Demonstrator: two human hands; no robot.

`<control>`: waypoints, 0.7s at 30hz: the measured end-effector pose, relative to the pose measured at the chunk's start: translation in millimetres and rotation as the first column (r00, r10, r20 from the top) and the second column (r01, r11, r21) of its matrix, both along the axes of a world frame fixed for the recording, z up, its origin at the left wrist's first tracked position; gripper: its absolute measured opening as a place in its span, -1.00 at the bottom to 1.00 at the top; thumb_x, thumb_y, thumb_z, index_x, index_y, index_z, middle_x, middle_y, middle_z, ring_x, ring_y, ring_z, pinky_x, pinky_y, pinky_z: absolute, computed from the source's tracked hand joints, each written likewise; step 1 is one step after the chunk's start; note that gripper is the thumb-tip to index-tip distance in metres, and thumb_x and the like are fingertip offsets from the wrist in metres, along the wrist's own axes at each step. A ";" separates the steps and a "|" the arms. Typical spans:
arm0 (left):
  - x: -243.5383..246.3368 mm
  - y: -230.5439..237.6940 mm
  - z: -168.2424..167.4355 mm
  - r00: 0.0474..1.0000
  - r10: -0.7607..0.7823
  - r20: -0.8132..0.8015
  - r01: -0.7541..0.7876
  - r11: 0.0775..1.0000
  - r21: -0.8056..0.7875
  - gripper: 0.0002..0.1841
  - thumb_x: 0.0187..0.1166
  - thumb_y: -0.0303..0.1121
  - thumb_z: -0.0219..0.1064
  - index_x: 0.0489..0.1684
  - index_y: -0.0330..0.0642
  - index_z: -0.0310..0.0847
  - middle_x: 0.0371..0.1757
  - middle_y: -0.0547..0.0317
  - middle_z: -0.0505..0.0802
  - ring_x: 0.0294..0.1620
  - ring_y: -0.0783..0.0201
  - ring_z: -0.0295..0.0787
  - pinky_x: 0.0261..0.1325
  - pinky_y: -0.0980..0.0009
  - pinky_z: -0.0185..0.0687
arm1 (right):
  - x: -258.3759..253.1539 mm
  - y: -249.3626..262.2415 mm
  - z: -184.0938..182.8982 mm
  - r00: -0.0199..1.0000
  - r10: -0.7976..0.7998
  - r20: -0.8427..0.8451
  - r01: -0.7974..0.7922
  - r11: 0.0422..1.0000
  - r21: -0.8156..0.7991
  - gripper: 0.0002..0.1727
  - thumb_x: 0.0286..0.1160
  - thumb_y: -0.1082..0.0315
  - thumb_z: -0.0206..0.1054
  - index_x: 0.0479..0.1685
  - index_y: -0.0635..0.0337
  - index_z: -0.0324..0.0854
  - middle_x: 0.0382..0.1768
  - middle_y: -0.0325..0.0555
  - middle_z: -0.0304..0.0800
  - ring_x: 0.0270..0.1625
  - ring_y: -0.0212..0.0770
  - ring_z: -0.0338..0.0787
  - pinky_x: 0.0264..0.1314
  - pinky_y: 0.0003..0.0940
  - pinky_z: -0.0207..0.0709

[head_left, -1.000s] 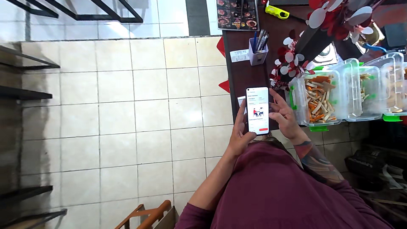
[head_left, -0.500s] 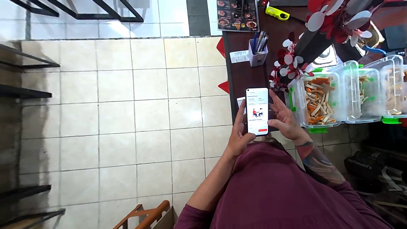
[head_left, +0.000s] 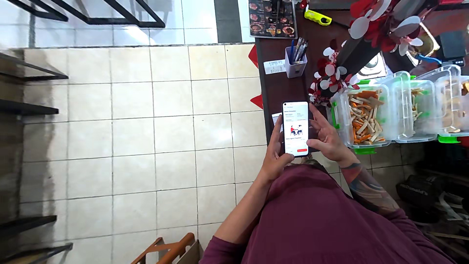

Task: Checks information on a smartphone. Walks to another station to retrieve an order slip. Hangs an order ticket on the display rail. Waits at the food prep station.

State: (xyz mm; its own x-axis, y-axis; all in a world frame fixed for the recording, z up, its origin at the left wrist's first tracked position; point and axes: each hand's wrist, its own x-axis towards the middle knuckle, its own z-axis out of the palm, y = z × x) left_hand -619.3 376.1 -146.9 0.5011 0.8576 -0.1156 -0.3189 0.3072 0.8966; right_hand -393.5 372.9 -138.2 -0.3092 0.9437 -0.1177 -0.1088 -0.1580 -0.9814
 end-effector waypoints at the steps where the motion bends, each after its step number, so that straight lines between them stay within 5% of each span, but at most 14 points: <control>1: 0.0 0.4 0.2 1.000 -0.003 0.002 0.003 1.000 0.002 0.19 0.24 -0.55 0.36 0.96 0.31 -0.40 0.72 -0.01 0.41 0.47 -0.01 0.63 0.24 0.03 0.79 | -0.1 0.3 1.4 1.000 -0.001 0.004 0.001 1.000 -0.002 0.13 0.42 0.55 0.36 0.96 -0.24 -0.30 0.62 -0.01 0.50 0.32 0.06 0.78 0.22 -0.01 0.80; 21: -1.4 2.6 -3.4 1.000 0.013 -0.024 -0.013 1.000 -0.012 0.19 0.29 -0.54 0.42 0.95 0.36 -0.36 0.71 -0.01 0.44 0.45 -0.04 0.64 0.24 0.01 0.80 | -6.1 3.7 -2.1 0.999 -0.019 0.041 0.018 1.000 0.022 0.21 0.35 0.62 0.41 0.97 -0.25 -0.32 0.55 -0.02 0.58 0.29 0.05 0.81 0.21 0.01 0.82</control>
State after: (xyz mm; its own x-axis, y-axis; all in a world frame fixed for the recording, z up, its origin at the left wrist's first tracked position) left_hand -620.8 378.7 -150.3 0.4866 0.8627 -0.1380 -0.3011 0.3139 0.9004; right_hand -399.5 376.6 -140.4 -0.2871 0.9516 -0.1094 -0.0712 -0.1351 -0.9883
